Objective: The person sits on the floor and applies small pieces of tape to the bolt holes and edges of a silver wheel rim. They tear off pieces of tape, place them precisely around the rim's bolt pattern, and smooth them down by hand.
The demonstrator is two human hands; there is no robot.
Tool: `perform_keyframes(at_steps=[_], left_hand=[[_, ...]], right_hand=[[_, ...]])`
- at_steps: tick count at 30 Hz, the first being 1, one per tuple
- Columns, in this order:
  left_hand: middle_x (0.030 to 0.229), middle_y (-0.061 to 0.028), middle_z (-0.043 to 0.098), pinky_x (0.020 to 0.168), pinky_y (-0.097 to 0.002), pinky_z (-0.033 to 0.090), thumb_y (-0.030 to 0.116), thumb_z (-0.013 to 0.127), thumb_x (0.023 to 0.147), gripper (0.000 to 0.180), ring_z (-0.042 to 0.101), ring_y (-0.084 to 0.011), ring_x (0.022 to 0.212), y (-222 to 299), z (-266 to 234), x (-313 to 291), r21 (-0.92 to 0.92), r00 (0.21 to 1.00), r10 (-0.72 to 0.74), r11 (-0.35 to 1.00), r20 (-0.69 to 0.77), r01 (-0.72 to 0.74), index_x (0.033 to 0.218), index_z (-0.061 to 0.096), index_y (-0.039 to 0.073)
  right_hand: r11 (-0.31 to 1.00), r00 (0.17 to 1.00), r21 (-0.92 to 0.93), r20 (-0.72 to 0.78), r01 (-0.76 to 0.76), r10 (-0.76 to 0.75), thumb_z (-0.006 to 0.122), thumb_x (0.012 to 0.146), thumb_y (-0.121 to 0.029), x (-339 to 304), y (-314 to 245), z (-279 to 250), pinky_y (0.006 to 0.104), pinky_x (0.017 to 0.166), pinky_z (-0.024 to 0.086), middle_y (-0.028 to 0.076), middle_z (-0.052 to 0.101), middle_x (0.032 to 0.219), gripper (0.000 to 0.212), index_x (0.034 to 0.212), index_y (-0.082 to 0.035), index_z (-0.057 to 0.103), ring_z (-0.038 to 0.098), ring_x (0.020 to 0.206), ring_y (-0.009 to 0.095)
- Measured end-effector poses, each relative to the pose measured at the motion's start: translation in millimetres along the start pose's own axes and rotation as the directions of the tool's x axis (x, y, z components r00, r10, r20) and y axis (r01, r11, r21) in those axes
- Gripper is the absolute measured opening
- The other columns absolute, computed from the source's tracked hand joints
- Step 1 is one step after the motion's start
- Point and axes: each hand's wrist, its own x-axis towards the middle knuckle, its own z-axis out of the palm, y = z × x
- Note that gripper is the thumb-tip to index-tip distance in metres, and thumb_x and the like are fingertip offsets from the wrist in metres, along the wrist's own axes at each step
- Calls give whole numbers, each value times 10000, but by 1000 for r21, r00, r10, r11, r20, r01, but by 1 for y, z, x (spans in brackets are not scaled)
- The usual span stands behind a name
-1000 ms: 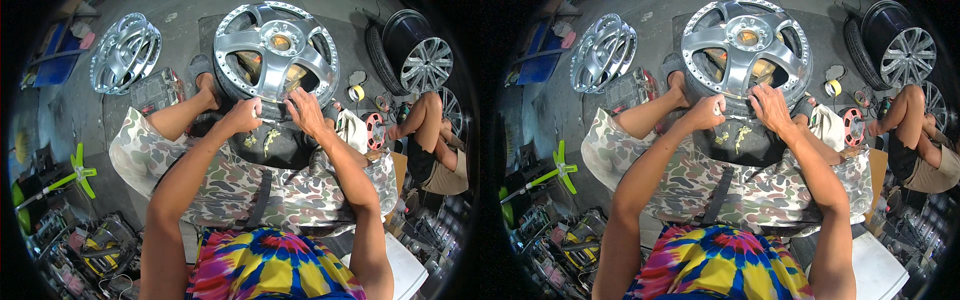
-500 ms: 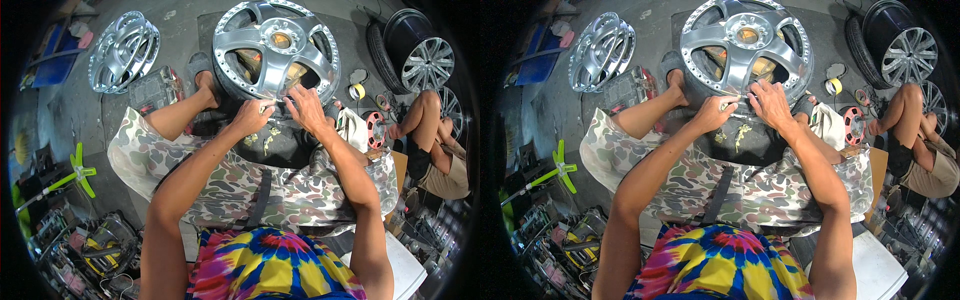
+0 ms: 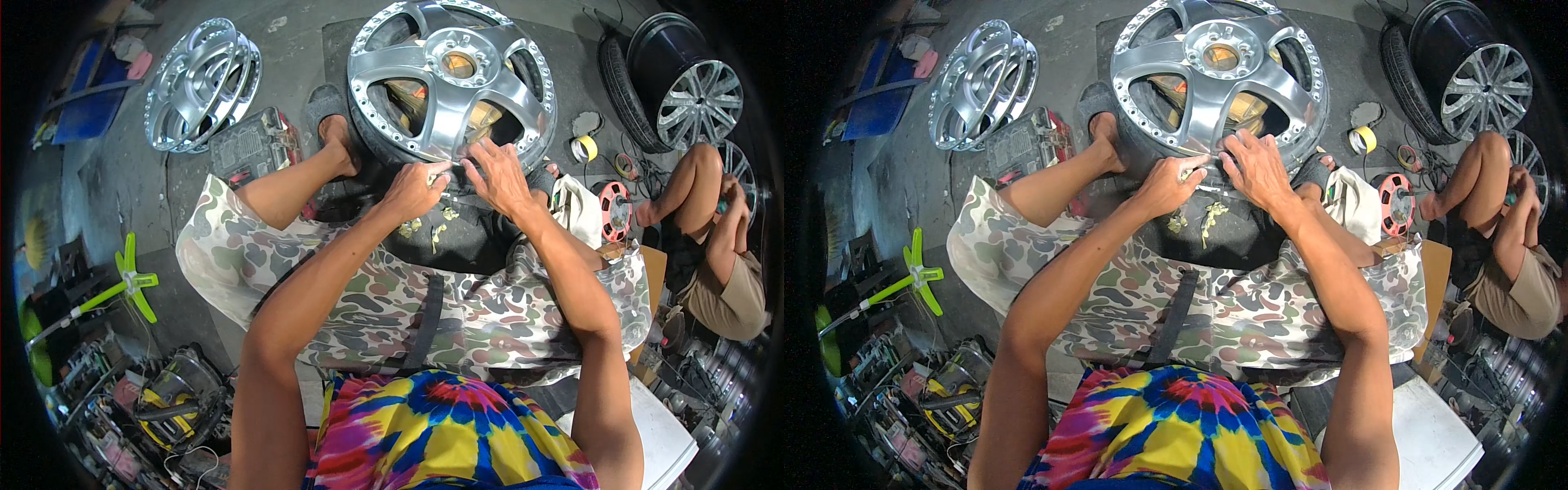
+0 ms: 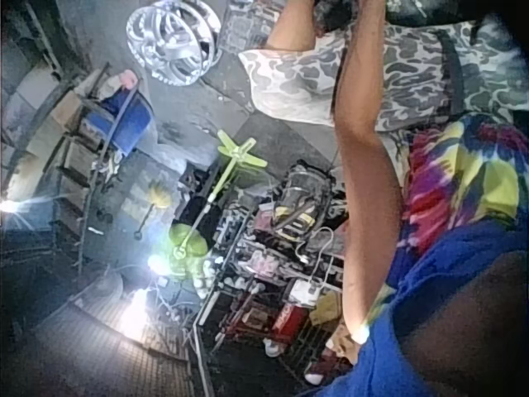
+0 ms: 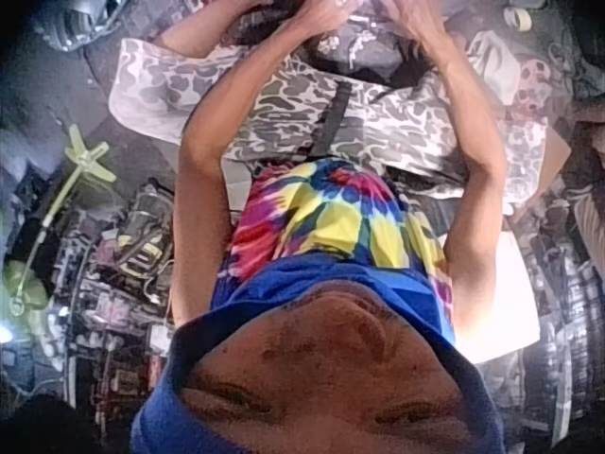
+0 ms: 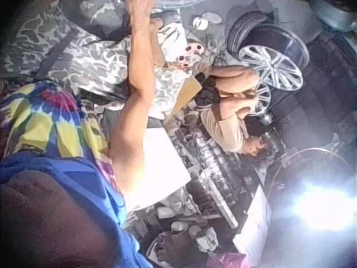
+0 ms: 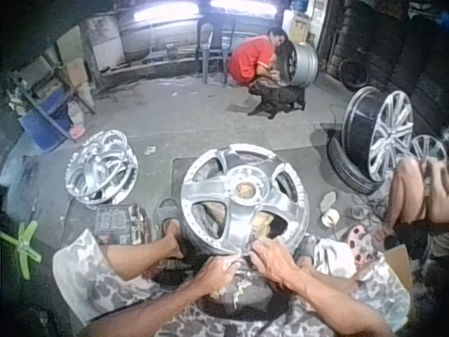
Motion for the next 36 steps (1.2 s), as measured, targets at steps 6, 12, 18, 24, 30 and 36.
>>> perform_keyframes(at_steps=[6,12,18,24,30,36], left_hand=[[1234,-277,744,996,-442,561,205,670,1022,379,720,-440,1169,-5,1,-2,2,1000,14,1000,-24,-14,1329,725,-10],[999,-210,805,878,-429,582,298,773,953,291,778,-397,984,4,-11,5,83,987,-141,986,-75,147,1091,825,47],[779,-114,775,696,-376,548,386,887,843,364,747,-242,719,-9,12,24,-89,887,-402,916,-228,392,855,808,32],[666,-1,664,510,-298,416,244,910,819,292,582,-99,559,-12,28,32,-471,752,-639,719,-161,511,708,728,44],[684,-10,693,560,-319,470,221,875,788,249,628,-123,603,-18,33,34,-408,764,-598,777,-241,480,704,709,56],[778,-111,762,764,-425,582,315,856,722,281,747,-300,779,-17,-20,19,226,919,-372,891,-134,394,795,757,62]], right_hand=[[993,1000,121,-20,15,-13,686,1003,-199,-3,0,9,483,837,433,140,659,1088,180,1130,-76,658,647,956,385],[995,999,87,-19,-43,45,673,1010,-211,-5,7,1,490,858,428,149,682,1101,197,1142,-65,674,659,995,389],[980,983,76,-4,-183,184,676,1008,-224,-10,17,-16,504,894,430,175,695,1128,232,1163,-52,685,665,1005,396],[980,980,95,-74,-175,182,680,1024,-229,-25,22,2,473,889,430,153,659,1048,204,1140,-62,666,632,952,393],[965,976,163,-40,-204,213,697,997,-239,-18,10,-15,500,873,435,195,685,1085,231,1127,-49,682,654,964,414],[959,970,206,-106,-195,220,699,993,-228,-13,30,-10,500,866,437,183,682,1086,207,1103,-55,676,652,963,417]])
